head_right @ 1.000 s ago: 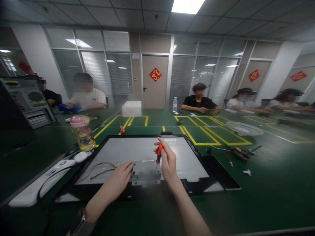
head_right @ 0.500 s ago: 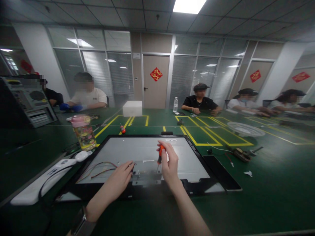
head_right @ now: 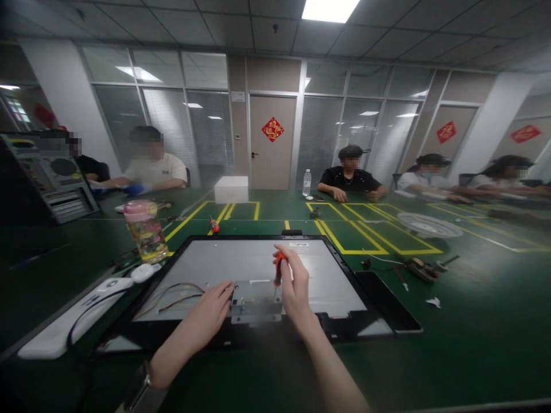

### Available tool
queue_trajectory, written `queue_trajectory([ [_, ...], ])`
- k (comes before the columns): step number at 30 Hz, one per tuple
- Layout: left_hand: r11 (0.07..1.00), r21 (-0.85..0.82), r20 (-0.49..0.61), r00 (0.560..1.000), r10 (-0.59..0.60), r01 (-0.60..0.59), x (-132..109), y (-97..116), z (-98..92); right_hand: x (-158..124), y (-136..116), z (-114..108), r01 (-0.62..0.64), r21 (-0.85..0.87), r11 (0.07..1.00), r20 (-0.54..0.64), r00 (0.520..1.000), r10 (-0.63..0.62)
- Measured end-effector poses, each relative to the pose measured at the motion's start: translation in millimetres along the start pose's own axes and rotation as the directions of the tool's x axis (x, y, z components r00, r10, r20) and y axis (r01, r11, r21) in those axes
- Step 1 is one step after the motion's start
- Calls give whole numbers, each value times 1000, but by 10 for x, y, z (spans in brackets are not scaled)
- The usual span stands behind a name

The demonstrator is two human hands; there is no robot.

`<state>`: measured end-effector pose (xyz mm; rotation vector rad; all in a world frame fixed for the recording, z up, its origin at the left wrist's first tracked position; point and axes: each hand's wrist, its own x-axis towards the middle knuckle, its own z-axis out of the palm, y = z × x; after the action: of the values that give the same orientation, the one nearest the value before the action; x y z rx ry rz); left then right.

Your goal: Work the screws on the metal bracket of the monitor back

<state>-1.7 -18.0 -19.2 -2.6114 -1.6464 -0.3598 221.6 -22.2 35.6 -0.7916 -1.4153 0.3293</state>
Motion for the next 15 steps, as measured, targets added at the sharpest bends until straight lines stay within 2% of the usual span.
queue_trajectory([
  [6,1000,29,33,999,-11,10,4,12,-24,26,-60,15,54,-162,985,-80,994,-68],
  [12,1000,30,33,999,-4,3,2,7,-29,8,25,-25,-36,-3,999,-105,994,36],
  [15,1000,27,17,1000,8,-8,9,-16,16,19,49,-21,-43,-37,998,-132,990,38],
])
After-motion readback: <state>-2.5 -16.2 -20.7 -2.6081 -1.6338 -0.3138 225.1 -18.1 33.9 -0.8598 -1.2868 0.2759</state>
